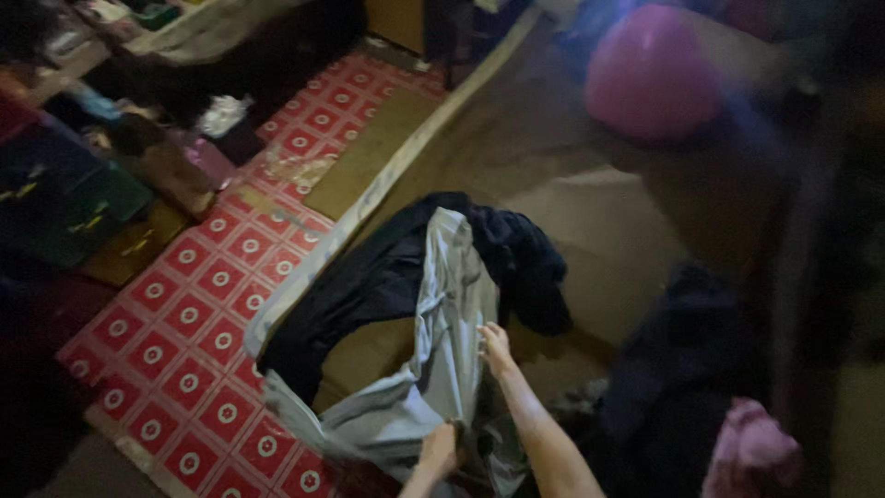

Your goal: The person folds a pair of grey sweatpants and a pair of black trousers by hand on a bed, then places the folded items into a blue plastic drawer.

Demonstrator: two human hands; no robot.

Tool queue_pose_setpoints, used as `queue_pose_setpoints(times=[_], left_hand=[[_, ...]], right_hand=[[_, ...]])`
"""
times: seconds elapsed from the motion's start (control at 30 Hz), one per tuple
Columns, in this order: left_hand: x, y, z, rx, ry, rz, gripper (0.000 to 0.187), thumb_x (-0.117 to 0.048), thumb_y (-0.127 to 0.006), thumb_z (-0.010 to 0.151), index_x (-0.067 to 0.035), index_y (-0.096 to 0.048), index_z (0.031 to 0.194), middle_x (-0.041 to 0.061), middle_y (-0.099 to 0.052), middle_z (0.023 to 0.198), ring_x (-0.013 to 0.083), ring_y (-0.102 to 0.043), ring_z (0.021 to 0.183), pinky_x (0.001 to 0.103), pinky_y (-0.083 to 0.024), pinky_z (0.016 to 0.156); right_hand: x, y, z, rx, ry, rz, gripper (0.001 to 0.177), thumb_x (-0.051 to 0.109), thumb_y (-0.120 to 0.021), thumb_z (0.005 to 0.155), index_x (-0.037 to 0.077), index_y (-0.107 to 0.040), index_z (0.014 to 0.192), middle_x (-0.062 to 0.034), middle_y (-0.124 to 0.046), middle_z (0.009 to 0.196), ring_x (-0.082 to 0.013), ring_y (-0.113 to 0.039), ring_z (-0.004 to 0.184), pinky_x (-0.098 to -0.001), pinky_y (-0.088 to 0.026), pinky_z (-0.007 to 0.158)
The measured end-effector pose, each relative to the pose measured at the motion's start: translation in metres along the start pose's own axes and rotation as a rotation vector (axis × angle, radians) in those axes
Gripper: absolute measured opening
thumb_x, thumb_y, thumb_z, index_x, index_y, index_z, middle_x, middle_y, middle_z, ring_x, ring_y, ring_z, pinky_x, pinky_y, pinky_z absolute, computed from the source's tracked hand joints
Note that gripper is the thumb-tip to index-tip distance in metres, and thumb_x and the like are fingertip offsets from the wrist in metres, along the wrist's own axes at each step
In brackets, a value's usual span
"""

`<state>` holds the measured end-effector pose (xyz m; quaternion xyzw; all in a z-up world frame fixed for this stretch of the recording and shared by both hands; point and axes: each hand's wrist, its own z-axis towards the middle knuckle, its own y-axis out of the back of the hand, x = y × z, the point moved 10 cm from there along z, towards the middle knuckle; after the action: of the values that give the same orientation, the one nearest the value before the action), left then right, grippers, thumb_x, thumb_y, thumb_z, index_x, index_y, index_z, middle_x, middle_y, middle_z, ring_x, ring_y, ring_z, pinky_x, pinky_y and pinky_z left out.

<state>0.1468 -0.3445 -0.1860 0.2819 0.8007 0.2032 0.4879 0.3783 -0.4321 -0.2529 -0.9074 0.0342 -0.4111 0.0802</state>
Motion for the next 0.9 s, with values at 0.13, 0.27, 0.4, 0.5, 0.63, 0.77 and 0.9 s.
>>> queue_pose_setpoints(times=[0.13, 0.27, 0.4, 0.5, 0.63, 0.77, 0.9], left_hand=[[-0.032, 0.019, 0.038, -0.209, -0.142, 0.288, 0.024, -0.023, -0.074, 0.087, -0.005, -0.068, 0.101, 0.026, -0.059, 0.123, 0.0486, -0.051, 0.123, 0.057, -0.048, 0.093], [-0.055, 0.1, 0.128, -0.486, -0.245, 0.085, 0.035, -0.011, -0.063, 0.082, -0.008, -0.064, 0.118, 0.017, -0.056, 0.126, 0.0377, -0.054, 0.121, 0.049, -0.051, 0.096], [-0.078, 0.159, 0.241, -0.551, -0.271, 0.201, 0.028, -0.012, -0.061, 0.086, -0.011, -0.066, 0.114, 0.011, -0.059, 0.131, 0.0346, -0.049, 0.133, 0.051, -0.047, 0.104], [-0.079, 0.178, 0.306, -0.525, -0.221, 0.267, 0.037, -0.014, -0.062, 0.085, -0.009, -0.065, 0.121, 0.015, -0.054, 0.141, 0.0401, -0.04, 0.138, 0.059, -0.041, 0.104], [-0.063, 0.189, 0.374, -0.464, -0.163, 0.335, 0.039, -0.021, -0.063, 0.088, -0.013, -0.063, 0.126, 0.015, -0.047, 0.147, 0.0408, -0.032, 0.143, 0.063, -0.036, 0.106], [-0.039, 0.208, 0.407, -0.427, -0.018, 0.338, 0.039, -0.033, -0.06, 0.1, -0.01, -0.058, 0.132, 0.014, -0.054, 0.141, 0.035, -0.046, 0.141, 0.056, -0.047, 0.106], [-0.028, 0.237, 0.421, -0.686, 0.097, 0.06, 0.052, -0.037, -0.07, 0.091, -0.006, -0.056, 0.129, 0.019, -0.053, 0.134, 0.0403, -0.049, 0.128, 0.053, -0.051, 0.095]], right_hand=[[0.075, -0.001, 0.041, -0.258, 0.406, -0.664, 0.086, 0.046, -0.085, 0.072, 0.01, -0.053, 0.143, -0.0227, -0.056, 0.141, -0.0358, -0.054, 0.129, -0.0458, -0.048, 0.104], [0.12, -0.04, 0.089, -0.079, 0.408, -0.964, 0.089, 0.048, -0.079, 0.073, 0.016, -0.049, 0.15, -0.0252, -0.05, 0.147, -0.0414, -0.047, 0.137, -0.048, -0.04, 0.113], [0.161, -0.021, 0.16, -0.199, 0.409, -1.064, 0.095, 0.041, -0.069, 0.083, 0.01, -0.03, 0.164, -0.0344, -0.048, 0.149, -0.0468, -0.043, 0.142, -0.047, -0.034, 0.121], [0.191, -0.016, 0.185, -0.267, 0.568, -0.948, 0.088, 0.032, -0.068, 0.086, 0.004, -0.032, 0.161, -0.0346, -0.047, 0.15, -0.046, -0.041, 0.145, -0.0448, -0.033, 0.122], [0.22, -0.039, 0.185, -0.286, 0.988, -0.623, 0.068, 0.022, -0.066, 0.087, 0.007, -0.041, 0.148, -0.026, -0.05, 0.143, -0.0417, -0.044, 0.139, -0.0462, -0.033, 0.116], [0.188, -0.07, 0.192, -0.133, 0.871, -1.135, 0.039, 0.019, -0.064, 0.088, 0.019, -0.069, 0.127, -0.0108, -0.07, 0.125, -0.0315, -0.059, 0.128, -0.0452, -0.043, 0.111], [0.192, -0.085, 0.122, -0.22, 1.184, -1.353, 0.052, 0.03, -0.081, 0.073, 0.005, -0.067, 0.117, -0.0162, -0.067, 0.109, -0.0373, -0.058, 0.105, -0.0524, -0.041, 0.085]])
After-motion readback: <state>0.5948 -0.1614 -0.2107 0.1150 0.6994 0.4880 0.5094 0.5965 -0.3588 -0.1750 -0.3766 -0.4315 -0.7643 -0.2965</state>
